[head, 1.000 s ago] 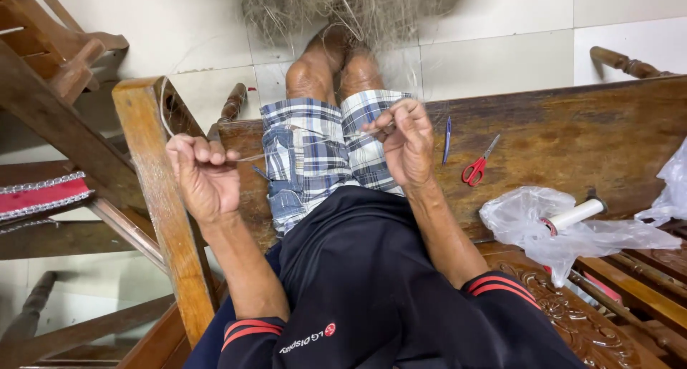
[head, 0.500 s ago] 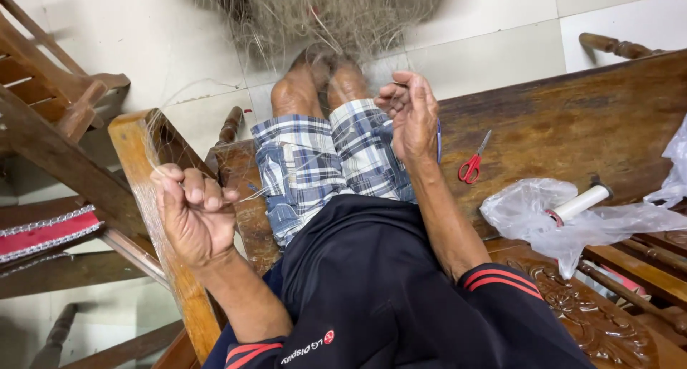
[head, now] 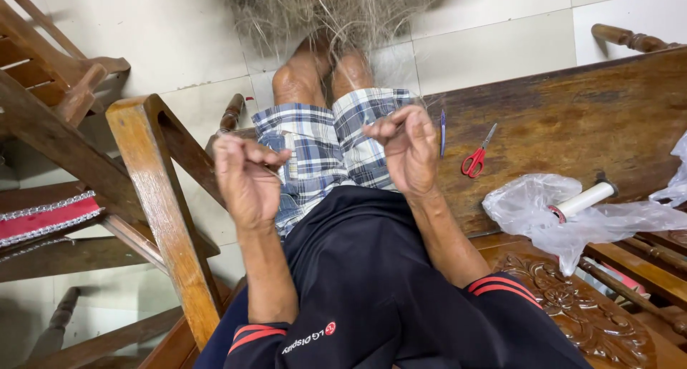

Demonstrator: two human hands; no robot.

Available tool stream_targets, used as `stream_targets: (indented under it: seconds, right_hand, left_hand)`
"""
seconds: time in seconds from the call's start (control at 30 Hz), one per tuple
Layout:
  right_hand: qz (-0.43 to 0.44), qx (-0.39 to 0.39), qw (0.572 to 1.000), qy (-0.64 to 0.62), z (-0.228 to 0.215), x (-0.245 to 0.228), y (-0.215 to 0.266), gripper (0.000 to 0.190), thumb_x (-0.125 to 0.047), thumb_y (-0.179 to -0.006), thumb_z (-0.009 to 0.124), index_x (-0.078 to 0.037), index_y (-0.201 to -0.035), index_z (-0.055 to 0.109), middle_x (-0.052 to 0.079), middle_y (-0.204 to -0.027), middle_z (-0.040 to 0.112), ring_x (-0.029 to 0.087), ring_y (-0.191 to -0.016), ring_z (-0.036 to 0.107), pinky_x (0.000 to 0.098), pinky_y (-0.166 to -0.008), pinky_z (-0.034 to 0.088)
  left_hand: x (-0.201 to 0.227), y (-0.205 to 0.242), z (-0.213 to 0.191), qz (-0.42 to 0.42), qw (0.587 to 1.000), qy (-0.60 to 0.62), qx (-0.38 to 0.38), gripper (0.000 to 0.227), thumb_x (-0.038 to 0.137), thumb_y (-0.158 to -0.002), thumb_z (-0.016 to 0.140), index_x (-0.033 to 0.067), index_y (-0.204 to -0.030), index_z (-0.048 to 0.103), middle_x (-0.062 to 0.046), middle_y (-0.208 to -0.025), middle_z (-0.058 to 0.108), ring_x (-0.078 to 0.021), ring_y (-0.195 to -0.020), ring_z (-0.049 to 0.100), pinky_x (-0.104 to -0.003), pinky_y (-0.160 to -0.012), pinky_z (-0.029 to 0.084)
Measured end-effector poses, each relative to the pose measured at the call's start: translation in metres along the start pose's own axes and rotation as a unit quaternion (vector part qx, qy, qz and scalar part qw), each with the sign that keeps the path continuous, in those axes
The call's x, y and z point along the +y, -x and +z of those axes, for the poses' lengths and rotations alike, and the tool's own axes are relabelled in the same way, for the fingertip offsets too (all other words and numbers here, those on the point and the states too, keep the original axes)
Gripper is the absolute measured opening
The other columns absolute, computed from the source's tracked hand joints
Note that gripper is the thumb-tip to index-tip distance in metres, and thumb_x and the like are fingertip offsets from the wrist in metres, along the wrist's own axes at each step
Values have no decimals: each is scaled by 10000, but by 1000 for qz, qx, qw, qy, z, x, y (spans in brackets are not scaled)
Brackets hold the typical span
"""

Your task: Repairing a fishing net by untangling strands and cutting them with scissors.

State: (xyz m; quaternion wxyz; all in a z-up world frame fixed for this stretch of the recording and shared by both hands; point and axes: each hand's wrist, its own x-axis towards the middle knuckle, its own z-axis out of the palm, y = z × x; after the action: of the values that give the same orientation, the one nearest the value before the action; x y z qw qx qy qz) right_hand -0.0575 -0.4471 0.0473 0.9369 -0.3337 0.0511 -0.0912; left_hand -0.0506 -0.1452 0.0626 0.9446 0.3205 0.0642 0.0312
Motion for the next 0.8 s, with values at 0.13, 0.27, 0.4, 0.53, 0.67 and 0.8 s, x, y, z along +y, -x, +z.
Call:
stream_targets:
  seconds: [0.13,0.27,0.4,0.53,0.67,0.8]
  right_hand:
    - [47,-28,999,-5,3,2,6,323,-346,-1288,545,-58,-1192,656,169,-900,779,343,-972,892,608,-1119,746]
    - [78,-100,992,15,-20,2,4,336,-322,-1301,473,-77,-1140,638,130,-784,696,294,-757,850,574,-963,778]
    - [107,-101,989,22,-32,-14,2,368,-330,-1296,527,-43,-1089,625,82,-642,557,223,-495,681,513,-697,743]
    - [73,11,996,50,-43,-84,-28,313,-440,-1264,641,-180,-1091,665,-104,-696,497,49,-529,470,287,-563,559]
    - [29,36,992,120,-87,-134,-59,316,-353,-1329,598,-113,-1162,718,-32,-797,665,105,-627,649,328,-652,687]
    - [43,90,976,192,-133,-141,-81,283,-369,-1297,680,-132,-1154,738,-32,-806,721,99,-648,689,337,-715,736]
  left_hand:
    - [-19,-1,3,-14,999,31,12,133,254,-1278,601,123,-1284,625,-88,-975,747,-286,-933,870,-662,-985,796]
    - [-13,-15,-17,41,997,23,61,139,307,-1270,621,173,-1287,650,-42,-1131,798,-251,-1062,889,-590,-1065,806]
    - [-2,-14,-8,27,999,10,23,161,314,-1277,598,155,-1291,615,-111,-1144,778,-302,-1071,886,-643,-1021,801]
    - [62,-22,-18,53,997,-37,47,160,398,-1251,709,247,-1224,756,39,-1144,848,-137,-1024,852,-428,-1003,765]
    - [115,-5,-13,70,996,-52,17,298,380,-1335,641,161,-1353,844,-36,-1138,859,-227,-1011,840,-508,-928,757]
    - [138,13,-20,83,987,-69,118,172,365,-1280,749,211,-1355,753,13,-1083,790,-181,-949,774,-474,-797,703]
